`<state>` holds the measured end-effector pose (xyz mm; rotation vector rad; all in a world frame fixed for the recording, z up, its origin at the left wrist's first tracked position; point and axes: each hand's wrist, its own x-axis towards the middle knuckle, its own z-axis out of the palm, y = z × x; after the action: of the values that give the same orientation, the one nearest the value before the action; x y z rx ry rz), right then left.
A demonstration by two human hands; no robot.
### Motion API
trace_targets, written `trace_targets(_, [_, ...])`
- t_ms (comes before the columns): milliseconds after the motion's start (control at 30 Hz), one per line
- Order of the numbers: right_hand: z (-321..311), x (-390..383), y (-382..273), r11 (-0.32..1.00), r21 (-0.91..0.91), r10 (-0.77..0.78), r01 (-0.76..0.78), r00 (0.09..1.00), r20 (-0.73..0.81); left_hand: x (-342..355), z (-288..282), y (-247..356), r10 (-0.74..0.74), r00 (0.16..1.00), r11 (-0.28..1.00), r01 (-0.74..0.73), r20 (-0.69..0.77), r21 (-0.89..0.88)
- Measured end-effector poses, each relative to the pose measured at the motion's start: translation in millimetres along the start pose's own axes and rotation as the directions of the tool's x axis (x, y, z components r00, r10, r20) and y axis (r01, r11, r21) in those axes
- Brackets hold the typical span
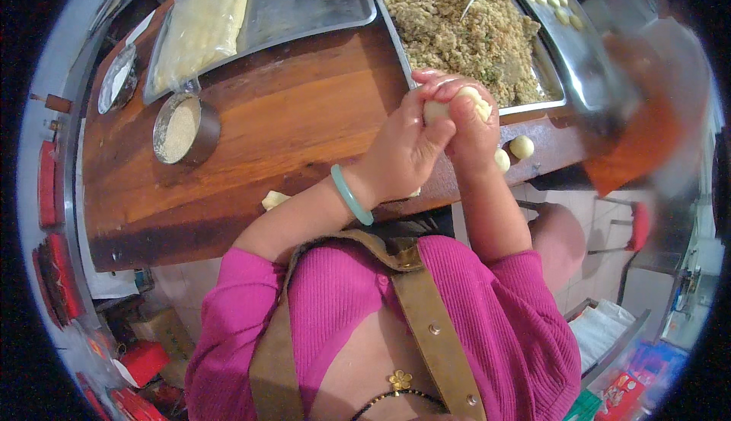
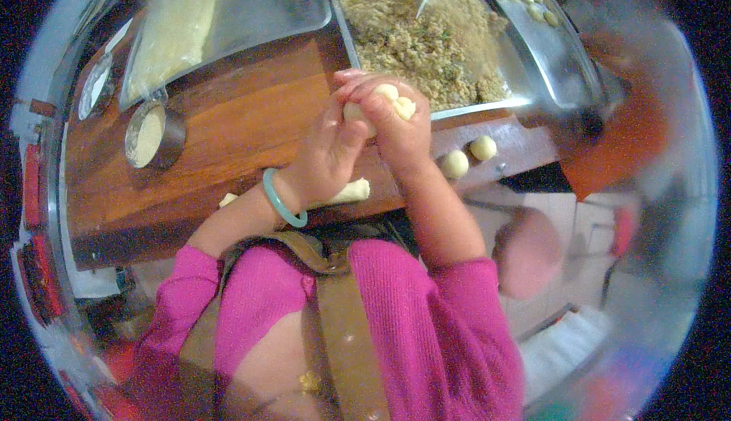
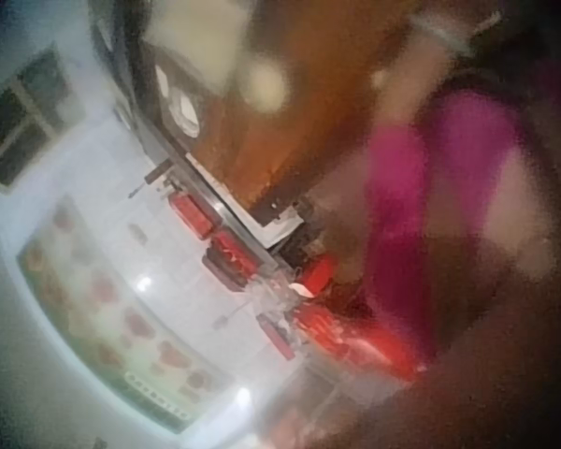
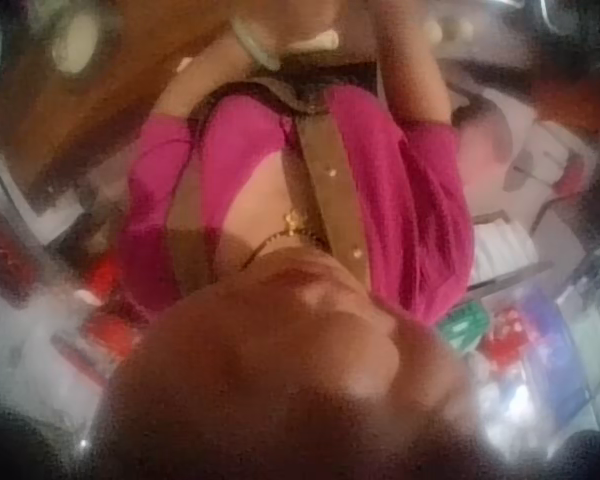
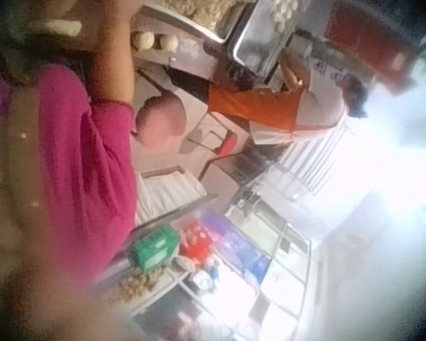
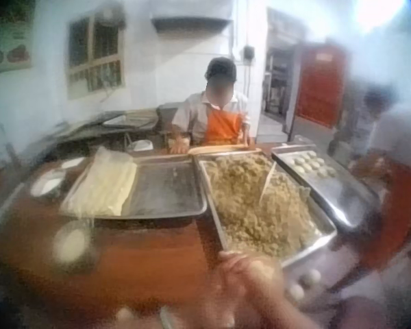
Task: The person prepares filled dough balls by tearing small portions of dough from a long roll, flattening them by hand, adding a savory filling from a large tray, and pinching the dough to seal it before placing the finished balls onto a tray coated in sesame seeds.
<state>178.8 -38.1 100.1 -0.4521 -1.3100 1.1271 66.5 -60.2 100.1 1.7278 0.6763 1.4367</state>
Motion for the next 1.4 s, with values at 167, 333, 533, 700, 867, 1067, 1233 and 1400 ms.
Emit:
trace_targets(167, [7.2, -1.4, -5.7, 0.974, 0.214, 0.062, -0.076, 0.996, 0.069, -4.5, -9.5, 5.8, 0.024, 0.994, 0.999, -0.028, 0.103, 0.034])
trace_targets(333, [-13.1, -0.6, 4.2, 0.998, 0.033, -0.054, 0.047, 0.971, 0.234, -0.6, -13.2, -2.1, -0.030, 0.985, 0.996, 0.044, 0.169, -0.075])
trace_targets(533, [2.3, -2.8, 6.0, 0.975, 0.223, 0.005, -0.012, 0.999, 0.031, -5.1, 1.2, 1.7, -0.031, 0.999, 0.999, 0.031, -0.010, -0.014])
trace_targets(700, [-6.0, 5.6, -3.2, 0.992, 0.129, -0.044, 0.009, 0.962, 0.269, 0.9, -9.6, -1.1, -0.117, 0.981, 0.967, 0.148, 0.154, -0.209])
trace_targets(867, [-14.9, -1.0, 10.2, 0.992, 0.122, -0.032, 0.011, 0.985, 0.171, 1.0, 4.7, -11.8, 0.127, 0.985, 0.992, -0.125, -0.118, 0.026])
trace_targets(1067, [6.4, 0.2, -11.5, 0.989, 0.109, 0.070, -0.097, 0.971, 0.227, 0.5, -9.7, -3.3, -0.240, 0.960, 0.941, 0.267, 0.148, -0.209])
trace_targets(1233, [-20.1, 1.6, 9.9, 0.988, 0.131, -0.117, 0.086, 0.960, 0.256, 4.4, -0.9, -10.1, -0.141, 0.988, 0.978, 0.148, 0.059, -0.148])
trace_targets(1400, [3.1, -2.6, -5.8, 0.941, 0.317, 0.086, -0.113, 0.991, 0.098, 5.6, 5.2, -2.3, -0.081, 0.997, 0.996, 0.080, -0.011, -0.041])
